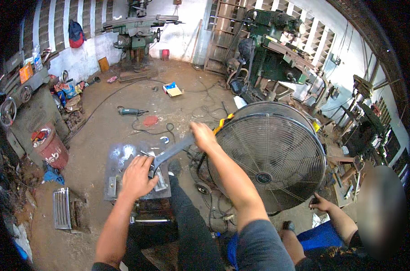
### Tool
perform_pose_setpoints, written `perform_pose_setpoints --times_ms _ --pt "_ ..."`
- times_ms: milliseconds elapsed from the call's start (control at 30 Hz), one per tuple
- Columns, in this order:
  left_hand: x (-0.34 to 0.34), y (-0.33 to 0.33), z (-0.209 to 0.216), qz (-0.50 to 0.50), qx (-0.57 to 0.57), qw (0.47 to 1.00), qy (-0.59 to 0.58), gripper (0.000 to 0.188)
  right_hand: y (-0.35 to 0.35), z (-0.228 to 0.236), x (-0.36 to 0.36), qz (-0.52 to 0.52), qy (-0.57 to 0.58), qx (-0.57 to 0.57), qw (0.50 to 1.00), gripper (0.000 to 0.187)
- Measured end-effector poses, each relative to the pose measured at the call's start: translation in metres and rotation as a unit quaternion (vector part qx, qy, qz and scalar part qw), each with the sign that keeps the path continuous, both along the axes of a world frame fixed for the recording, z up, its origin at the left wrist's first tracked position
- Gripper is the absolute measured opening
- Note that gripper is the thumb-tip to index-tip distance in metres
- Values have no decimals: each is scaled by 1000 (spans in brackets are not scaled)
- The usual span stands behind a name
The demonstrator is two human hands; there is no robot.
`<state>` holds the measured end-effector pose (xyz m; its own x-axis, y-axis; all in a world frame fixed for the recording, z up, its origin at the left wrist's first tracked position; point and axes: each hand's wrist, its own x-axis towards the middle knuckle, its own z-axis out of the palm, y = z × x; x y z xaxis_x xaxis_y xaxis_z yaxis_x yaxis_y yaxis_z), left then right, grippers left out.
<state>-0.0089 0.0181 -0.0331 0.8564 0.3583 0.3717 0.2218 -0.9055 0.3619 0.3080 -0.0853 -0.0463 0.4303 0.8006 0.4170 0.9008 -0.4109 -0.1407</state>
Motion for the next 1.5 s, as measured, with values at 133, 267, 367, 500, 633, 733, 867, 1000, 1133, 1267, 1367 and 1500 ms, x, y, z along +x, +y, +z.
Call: perform_pose_setpoints --times_ms 133,267,367,500,633,733,867,1000,1133,1267,1367,1500 --pt "-37 -19 12 -91 49 994 -29 57 -151 -4 -110 -144 23 -61 987 26" --pt "-85 -77 -12 53 -160 937 -306 53 -216 17 -271 -234 104 -221 941 28" --pt "-108 -111 -41 232 -454 737 -443 18 -231 29 -360 -116 286 -218 926 49" --pt "-90 -109 -66 117 -731 586 -330 79 -233 15 -390 -57 316 -32 946 43" --pt "-56 -85 -70 14 -815 486 -316 78 -233 -8 -377 -14 362 -17 932 48" --pt "-43 -72 -63 -93 -846 389 -353 87 -229 -11 -356 66 597 -61 797 47" --pt "-48 -80 -62 -133 -865 275 -397 101 -220 -7 -344 120 885 76 444 32" --pt "-53 -77 -74 -160 -849 330 -381 110 -215 -18 -362 108 898 67 422 35" --pt "-59 -67 -77 -222 -878 252 -342 116 -212 -22 -390 87 911 99 391 34" --pt "-65 -73 -67 -256 -881 226 -328 116 -210 -9 -388 39 901 73 425 28" --pt "-72 -79 -51 -177 -888 249 -344 97 -210 5 -376 57 885 20 461 24" --pt "-67 -61 -37 -151 -910 186 -338 85 -213 6 -370 58 873 12 484 31"
